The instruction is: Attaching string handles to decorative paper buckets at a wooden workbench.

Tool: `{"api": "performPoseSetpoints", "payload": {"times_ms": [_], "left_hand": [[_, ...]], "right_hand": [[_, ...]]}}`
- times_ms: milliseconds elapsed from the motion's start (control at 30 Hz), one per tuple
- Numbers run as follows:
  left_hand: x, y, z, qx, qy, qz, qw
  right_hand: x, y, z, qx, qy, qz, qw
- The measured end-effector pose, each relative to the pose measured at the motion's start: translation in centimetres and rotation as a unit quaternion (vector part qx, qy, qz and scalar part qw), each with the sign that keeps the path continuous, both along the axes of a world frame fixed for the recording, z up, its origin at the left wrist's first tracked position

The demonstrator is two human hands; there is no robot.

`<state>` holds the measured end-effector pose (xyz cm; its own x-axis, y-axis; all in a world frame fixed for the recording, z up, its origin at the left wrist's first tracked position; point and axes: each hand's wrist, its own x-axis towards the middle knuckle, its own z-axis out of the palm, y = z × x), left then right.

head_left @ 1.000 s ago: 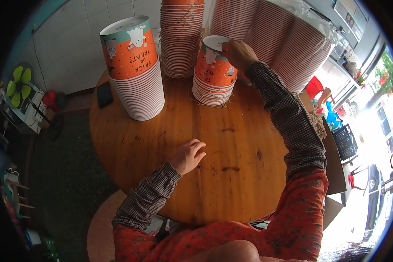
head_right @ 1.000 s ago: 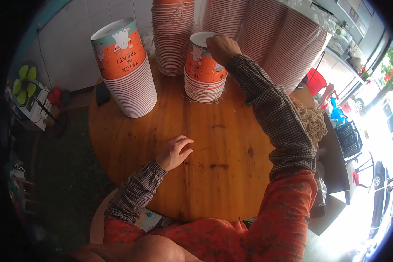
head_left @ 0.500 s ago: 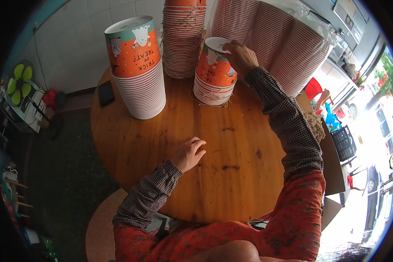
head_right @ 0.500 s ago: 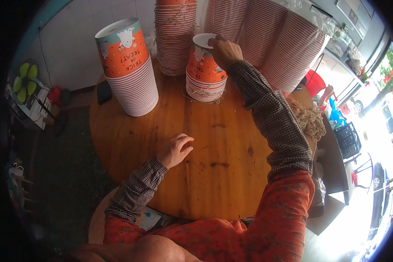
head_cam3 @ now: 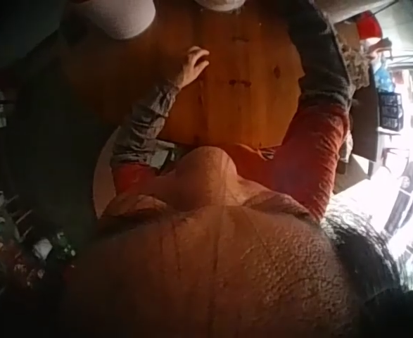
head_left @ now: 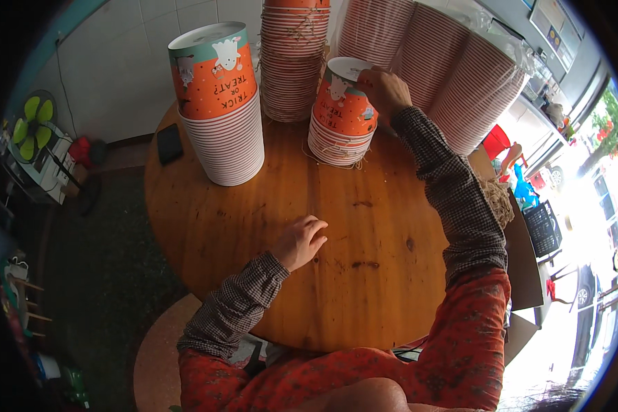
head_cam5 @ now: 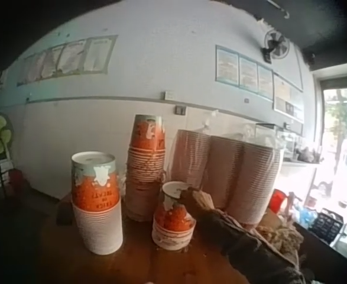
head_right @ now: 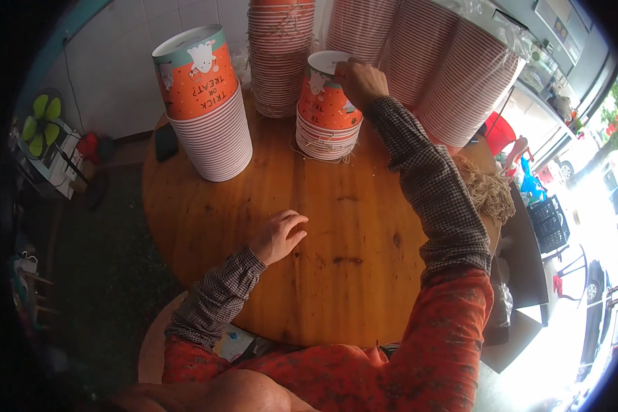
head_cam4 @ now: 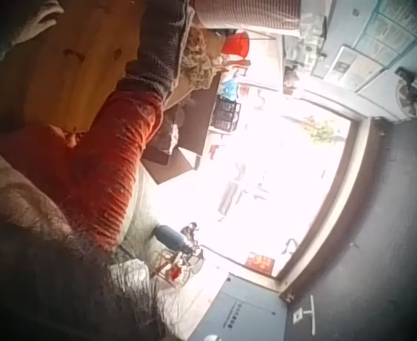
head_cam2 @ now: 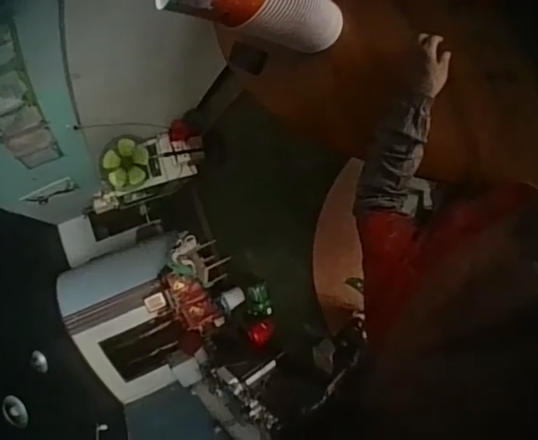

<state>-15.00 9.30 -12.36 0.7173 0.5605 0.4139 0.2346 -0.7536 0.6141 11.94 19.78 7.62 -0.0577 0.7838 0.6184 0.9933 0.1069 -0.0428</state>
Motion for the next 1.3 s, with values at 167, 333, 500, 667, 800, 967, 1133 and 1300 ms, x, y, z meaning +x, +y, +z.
{"api": "performPoseSetpoints", "payload": {"times_ms": [167,333,500,667,800,967,1133,1300], "left_hand": [[-0.1,0.2,-0.5,0.003,-0.003,-0.003,1.000],[0.2,0.2,-0.7,-0.001,-0.012,-0.006,1.000],[0.2,0.2,-0.7,0.011,-0.014,-0.002,1.000],[-0.3,0.0,-0.1,-0.003,-0.002,0.010,1.000],[0.1,0.0,-0.2,-0.004,-0.003,0.008,1.000],[-0.1,0.5,-0.7,-0.003,-0.013,0.011,1.000],[0.0,1.6,-0.6,-0.135,-0.115,0.060,0.982],[1.6,11.3,-1.5,-0.247,-0.271,0.062,0.928]], "right_hand": [[-0.1,0.2,0.2,-0.037,0.003,-0.012,0.999],[0.2,0.7,0.0,-0.049,0.012,-0.034,0.998],[-1.2,0.7,1.3,-0.068,-0.005,-0.031,0.997],[-2.0,1.1,0.8,-0.070,-0.099,-0.017,0.992],[-2.8,1.5,4.1,0.042,-0.036,0.034,0.998],[-7.0,2.1,7.6,0.029,-0.009,0.049,0.998],[-3.6,1.2,3.8,0.069,0.063,0.019,0.995],[9.6,4.0,-9.4,0.081,0.308,0.028,0.948]]}}
